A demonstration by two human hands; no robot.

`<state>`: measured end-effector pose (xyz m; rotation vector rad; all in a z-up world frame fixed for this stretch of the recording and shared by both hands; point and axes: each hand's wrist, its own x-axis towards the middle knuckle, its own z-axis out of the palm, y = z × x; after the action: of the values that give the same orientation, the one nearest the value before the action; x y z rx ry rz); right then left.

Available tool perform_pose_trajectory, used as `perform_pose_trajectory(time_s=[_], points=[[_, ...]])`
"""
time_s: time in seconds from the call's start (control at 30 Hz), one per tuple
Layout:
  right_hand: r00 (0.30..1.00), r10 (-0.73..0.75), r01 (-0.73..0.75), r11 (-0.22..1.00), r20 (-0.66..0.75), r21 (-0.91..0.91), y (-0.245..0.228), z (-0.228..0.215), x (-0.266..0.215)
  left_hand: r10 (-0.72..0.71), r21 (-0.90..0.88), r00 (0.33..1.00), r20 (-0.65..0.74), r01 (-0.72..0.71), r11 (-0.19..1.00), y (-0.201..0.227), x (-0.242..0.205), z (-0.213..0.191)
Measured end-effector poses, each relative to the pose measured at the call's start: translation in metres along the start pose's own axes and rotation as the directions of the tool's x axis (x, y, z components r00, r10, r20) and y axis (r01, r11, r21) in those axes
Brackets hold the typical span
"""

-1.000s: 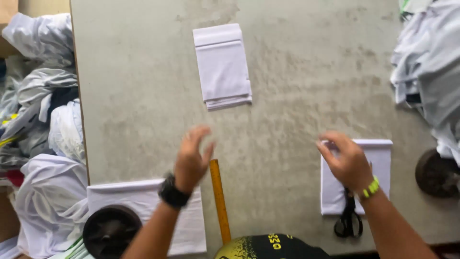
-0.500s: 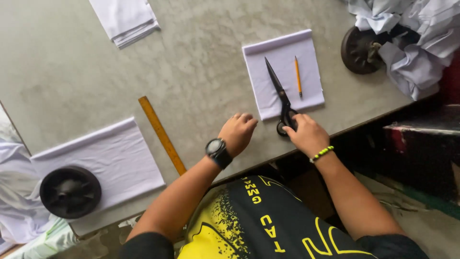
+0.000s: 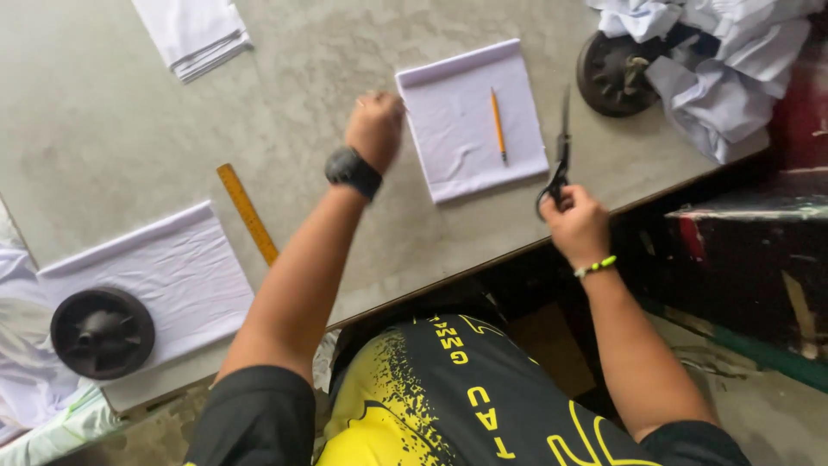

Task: The person measures and marks a white fabric piece using a ruler and pencil, then cuts along the marked lines with scissors. The person repeats the process on another fabric piece, folding and cutting it into smaller sections.

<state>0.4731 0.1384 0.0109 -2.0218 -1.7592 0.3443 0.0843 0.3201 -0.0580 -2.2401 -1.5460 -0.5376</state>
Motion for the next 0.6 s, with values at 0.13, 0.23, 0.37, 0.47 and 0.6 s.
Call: perform_pose_trajectory(time_s=[0.13, 0.23, 0.37, 0.47, 0.6], points=[[0.996, -0.072, 0.07, 0.997, -0.056, -0.044, 0.016, -0.012, 0.028, -0.269, -0.615, 0.957, 0.106, 0.275, 0.739, -0.021, 0.054, -0.007], [0.998, 0.01, -0.004, 0.995, 0.061, -0.102, 0.007, -0.016, 0.044, -0.285, -0.583, 0.899, 0.332, 0.433, 0.688, -0.02, 0.076, 0.006], [0.994, 0.055, -0.035, 0.981, 0.099, -0.191, -0.024, -0.024, 0.053, -0.238, -0.312, 0.816, 0.526, 0.446, 0.839, -0.002, 0.1, 0.001], [0.982, -0.183, 0.178, 0.979, -0.047, -0.098, -0.061, -0.014, 0.057, -0.277, -0.125, 0.678, 0.681, 0.48, 0.868, 0.009, 0.108, -0.013], [0.964, -0.263, 0.263, 0.965, -0.045, -0.002, -0.088, 0.025, 0.072, -0.268, -0.03, 0.702, 0.66, 0.381, 0.924, 0.002, 0.088, 0.045]])
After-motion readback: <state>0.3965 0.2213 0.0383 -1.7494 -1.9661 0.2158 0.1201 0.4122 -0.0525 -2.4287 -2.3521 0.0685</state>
